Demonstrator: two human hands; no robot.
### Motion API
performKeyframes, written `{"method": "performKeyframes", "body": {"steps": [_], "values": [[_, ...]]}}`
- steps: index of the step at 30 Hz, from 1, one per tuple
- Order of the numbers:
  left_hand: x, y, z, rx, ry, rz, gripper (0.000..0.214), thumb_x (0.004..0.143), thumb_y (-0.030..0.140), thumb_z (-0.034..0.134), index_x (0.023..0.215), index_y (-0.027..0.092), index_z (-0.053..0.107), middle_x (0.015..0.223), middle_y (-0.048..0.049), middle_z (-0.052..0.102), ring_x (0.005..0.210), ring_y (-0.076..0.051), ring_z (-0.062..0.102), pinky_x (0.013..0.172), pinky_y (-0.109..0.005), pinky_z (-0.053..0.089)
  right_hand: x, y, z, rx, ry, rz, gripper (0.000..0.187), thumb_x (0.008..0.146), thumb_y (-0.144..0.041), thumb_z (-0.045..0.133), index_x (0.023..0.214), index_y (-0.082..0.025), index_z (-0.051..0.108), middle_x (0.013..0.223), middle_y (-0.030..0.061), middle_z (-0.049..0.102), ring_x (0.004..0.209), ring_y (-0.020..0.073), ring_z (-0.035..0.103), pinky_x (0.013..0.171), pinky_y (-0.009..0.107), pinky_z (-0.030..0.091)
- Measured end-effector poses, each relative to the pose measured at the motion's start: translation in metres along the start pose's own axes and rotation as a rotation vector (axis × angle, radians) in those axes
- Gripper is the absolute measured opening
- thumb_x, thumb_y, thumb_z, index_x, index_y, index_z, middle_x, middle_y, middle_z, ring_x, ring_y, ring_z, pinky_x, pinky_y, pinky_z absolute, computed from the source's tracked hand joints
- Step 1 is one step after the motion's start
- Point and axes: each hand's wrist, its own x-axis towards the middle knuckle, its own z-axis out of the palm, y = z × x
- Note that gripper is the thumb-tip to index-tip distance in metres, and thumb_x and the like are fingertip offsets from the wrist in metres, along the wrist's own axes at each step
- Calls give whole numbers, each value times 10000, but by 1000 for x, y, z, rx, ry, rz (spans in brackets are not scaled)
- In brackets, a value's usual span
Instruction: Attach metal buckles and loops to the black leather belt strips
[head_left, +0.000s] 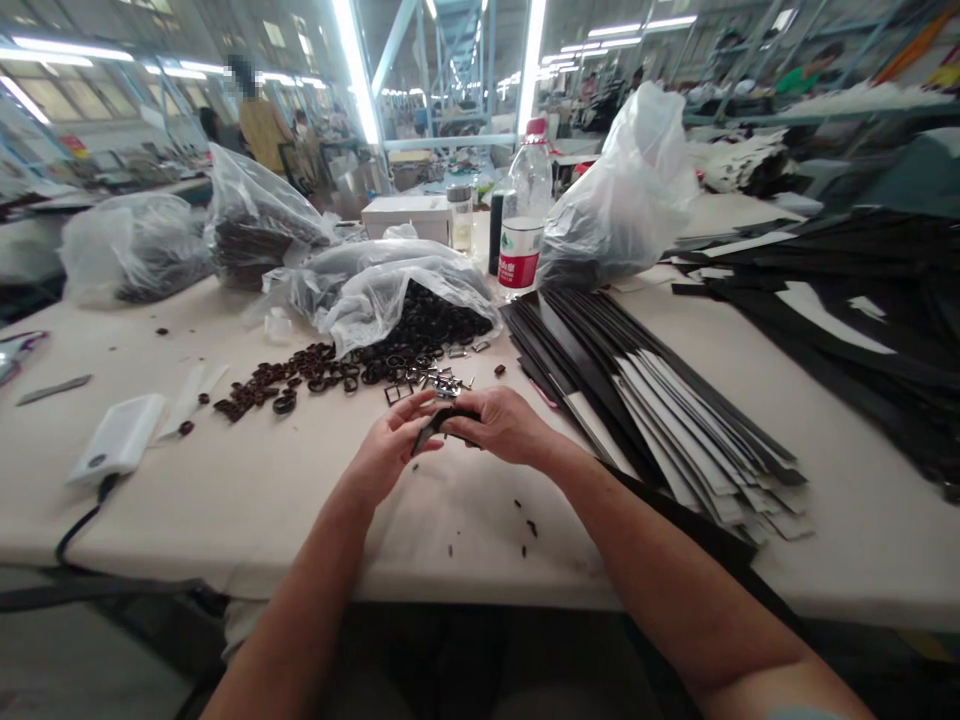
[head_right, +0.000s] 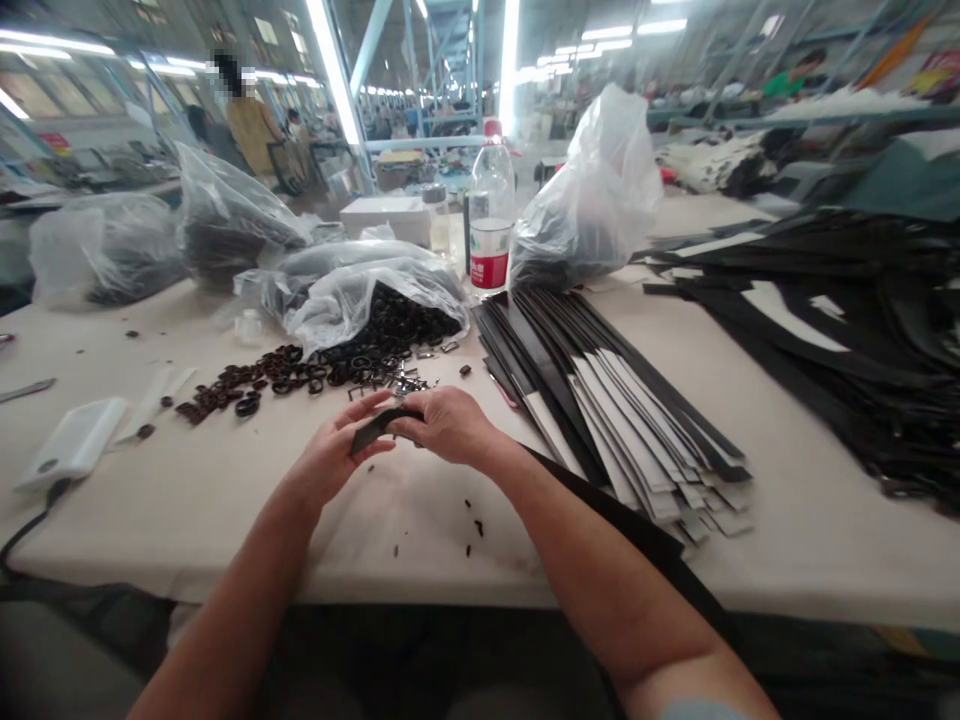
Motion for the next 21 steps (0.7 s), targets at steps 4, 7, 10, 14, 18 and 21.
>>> {"method": "performKeyframes", "body": {"steps": [4,7,10,14,18,21], "values": [[-4,3,-3,47,-124,-109,501,652,317,817,1128,199,716,1133,-95,714,981,-214,664,793,-267,549,-3,-1,-6,48,-133,-35,192,898,-297,619,841,-152,732,580,-32,593,513,70,488,516,201,298],[-6,3,-1,23,-190,-121,511,686,286,796,1186,243,701,1200,-80,697,1057,-234,651,852,-296,547,-4,-1,-10,158,-238,-47,215,898,-299,592,886,-138,735,598,-22,595,509,80,505,494,193,337],[-6,3,0,-14,-204,-126,463,670,279,787,1123,208,732,1085,-92,729,914,-209,678,767,-287,561,-5,-1,-12,218,-263,-6,232,886,-317,590,857,-129,723,594,-22,585,494,79,506,473,186,364],[-3,2,-3,0,-109,-20,278,594,269,839,834,154,760,754,-36,711,601,-96,594,564,-187,483,-3,4,-12,204,-255,64,232,862,-342,620,787,-135,695,566,-27,590,465,76,502,453,184,363],[2,-3,-6,-43,-30,41,348,505,320,915,716,135,710,655,-18,680,555,-92,576,530,-188,468,-1,4,-11,104,-125,18,212,842,-350,662,747,-163,687,605,-7,637,519,107,549,506,219,410],[6,-5,-6,-188,84,45,462,421,363,952,721,133,686,670,-17,685,558,-101,592,521,-201,485,-5,-8,-9,75,331,-273,147,842,-318,670,790,-184,703,847,63,720,764,171,645,706,289,502]]}}
